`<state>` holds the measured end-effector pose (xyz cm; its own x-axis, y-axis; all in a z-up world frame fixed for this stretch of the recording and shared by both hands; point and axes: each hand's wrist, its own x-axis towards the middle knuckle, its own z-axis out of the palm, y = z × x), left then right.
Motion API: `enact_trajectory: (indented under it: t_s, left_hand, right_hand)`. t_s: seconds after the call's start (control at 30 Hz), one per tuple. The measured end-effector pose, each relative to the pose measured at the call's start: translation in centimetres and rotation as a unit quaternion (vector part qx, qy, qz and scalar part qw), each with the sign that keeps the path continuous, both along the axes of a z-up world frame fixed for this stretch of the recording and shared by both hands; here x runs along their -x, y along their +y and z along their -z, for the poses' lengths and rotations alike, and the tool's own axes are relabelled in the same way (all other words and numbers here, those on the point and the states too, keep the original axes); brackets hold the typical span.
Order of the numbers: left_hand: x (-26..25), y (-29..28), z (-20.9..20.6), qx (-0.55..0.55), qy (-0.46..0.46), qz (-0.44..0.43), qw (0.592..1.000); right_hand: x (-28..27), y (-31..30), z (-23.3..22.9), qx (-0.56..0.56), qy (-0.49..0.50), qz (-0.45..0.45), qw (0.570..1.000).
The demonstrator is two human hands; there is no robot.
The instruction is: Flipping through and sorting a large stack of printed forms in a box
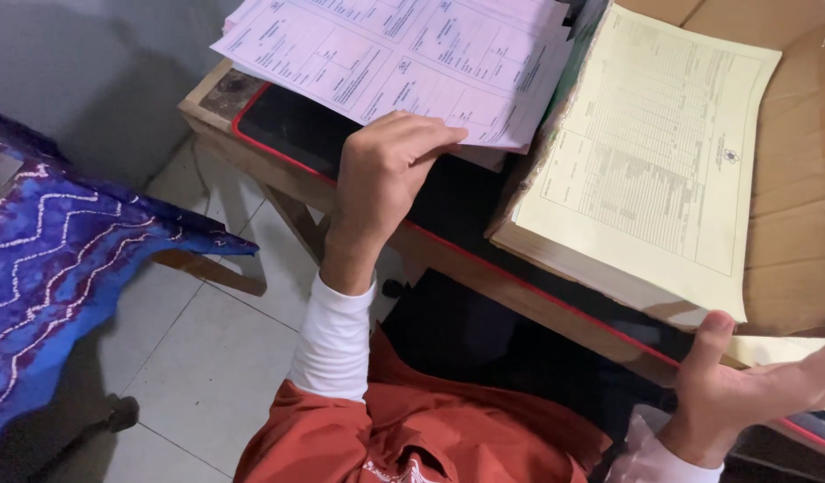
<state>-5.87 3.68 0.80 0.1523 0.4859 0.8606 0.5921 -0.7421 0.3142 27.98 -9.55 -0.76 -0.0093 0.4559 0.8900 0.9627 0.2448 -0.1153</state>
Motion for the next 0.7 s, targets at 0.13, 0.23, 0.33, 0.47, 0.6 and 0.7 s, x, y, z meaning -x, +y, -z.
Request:
enact_trajectory:
  t_s: [0.13,0.23,0.33,0.47,0.6,0.7]
  left_hand:
    - [0.7,-0.4,-1.0,0.099,-0.056,0.054,0.992]
    - [0.7,-0.6,-1.6,0.084,-0.067,0.034,0.994]
    - [0.2,-0.3,-1.3,0.046,-0.089,0.015,0.995]
    - [-0.2,0.3,-0.1,0.065,-0.057,0.035,0.996]
    - [-0.4,0.3,-0.9,0.019,-0.100,-0.031,0.994]
    - [-1.1,-0.5,-1.7,-0.053,-0.176,-0.093,0.979]
  right_hand:
    - [0.7,0.0,-0.5,0.001,0.008,0.004,1.000]
    - [0.9,0.1,-0.7,-0.004,0.021,-0.007,1.000]
    - [0.8,0.0,-0.6,-0.001,0.021,-0.003,1.000]
    - [1.0,0.0,-0.8,-0.001,0.022,-0.001,1.000]
    - [1.1,-0.1,-0.9,0.003,0.028,-0.005,1.000]
    - [1.7,0.0,-1.7,0.002,0.033,-0.021,0.999]
